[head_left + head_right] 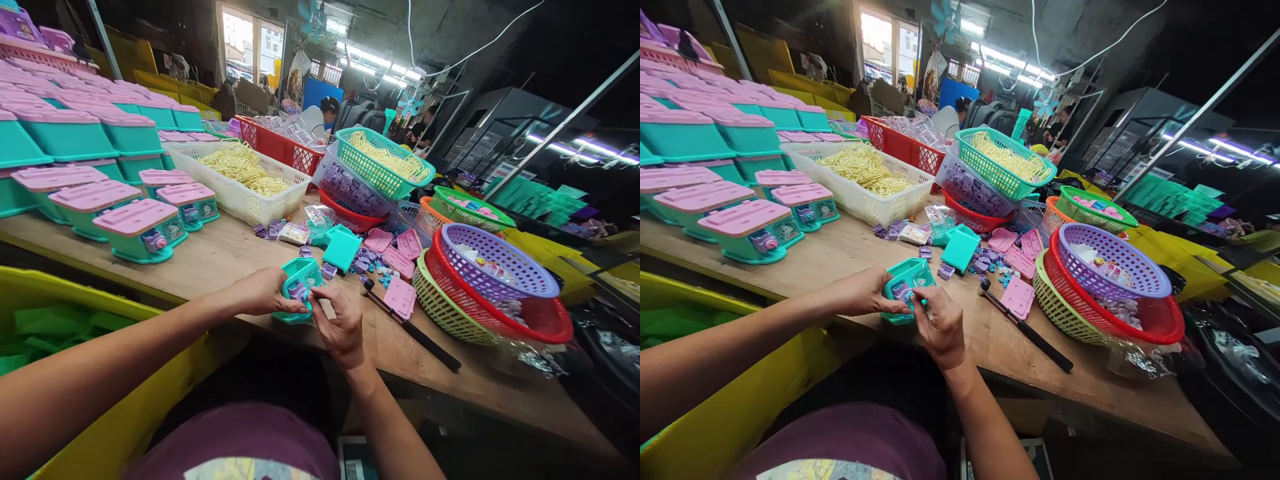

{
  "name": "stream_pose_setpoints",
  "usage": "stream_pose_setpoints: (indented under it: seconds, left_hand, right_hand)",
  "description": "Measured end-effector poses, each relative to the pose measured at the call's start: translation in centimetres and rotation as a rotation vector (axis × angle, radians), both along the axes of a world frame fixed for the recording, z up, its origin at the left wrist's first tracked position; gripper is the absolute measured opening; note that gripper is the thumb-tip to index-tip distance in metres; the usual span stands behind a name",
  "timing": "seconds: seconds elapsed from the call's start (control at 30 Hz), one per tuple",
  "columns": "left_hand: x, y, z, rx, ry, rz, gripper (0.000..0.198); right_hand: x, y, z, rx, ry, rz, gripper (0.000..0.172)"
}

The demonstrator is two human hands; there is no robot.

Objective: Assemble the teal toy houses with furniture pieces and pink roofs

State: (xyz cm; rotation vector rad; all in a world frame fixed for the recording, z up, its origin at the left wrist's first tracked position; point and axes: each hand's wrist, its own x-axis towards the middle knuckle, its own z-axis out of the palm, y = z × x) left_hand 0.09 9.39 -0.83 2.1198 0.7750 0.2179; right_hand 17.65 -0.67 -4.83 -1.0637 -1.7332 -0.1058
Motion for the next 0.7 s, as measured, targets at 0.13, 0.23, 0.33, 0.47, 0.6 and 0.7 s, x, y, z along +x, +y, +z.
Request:
stream_pose_setpoints:
  seconds: [0.13,0.23,0.33,0.47,0.6,0.7]
  left_hand:
    - [0.4,-0.3,0.3,0.046,0.029,-0.014,0.050]
    - [0.6,-0.8,0.8,0.115,0.097,0.047,0.046]
    - [0.9,-1.3,1.1,0.206,0.179,0.117,0.046]
    - [1.0,-1.5,1.1,0.179,0.167,0.114,0.045]
    - [1.1,-1.3,1.1,0.138,0.148,0.132,0.041]
    - [1.3,-0.9,1.1,0.123,0.133,0.115,0.044]
  right_hand:
    - [-0.2,-0.4,-0.1,0.052,-0.171,-0.029,0.026]
    - [-0.5,-0.6,-0.3,0.052,-0.208,-0.076,0.029]
    - [-0.7,-0.6,-0.2,0.050,-0.242,-0.117,0.029]
    - [-0.7,-0.6,0.0,0.069,-0.309,-0.121,0.031]
    - [-0.2,-0.4,-0.3,0.075,-0.314,-0.096,0.034]
    - [0.4,0.2,-0.9,0.035,-0.150,-0.068,0.029]
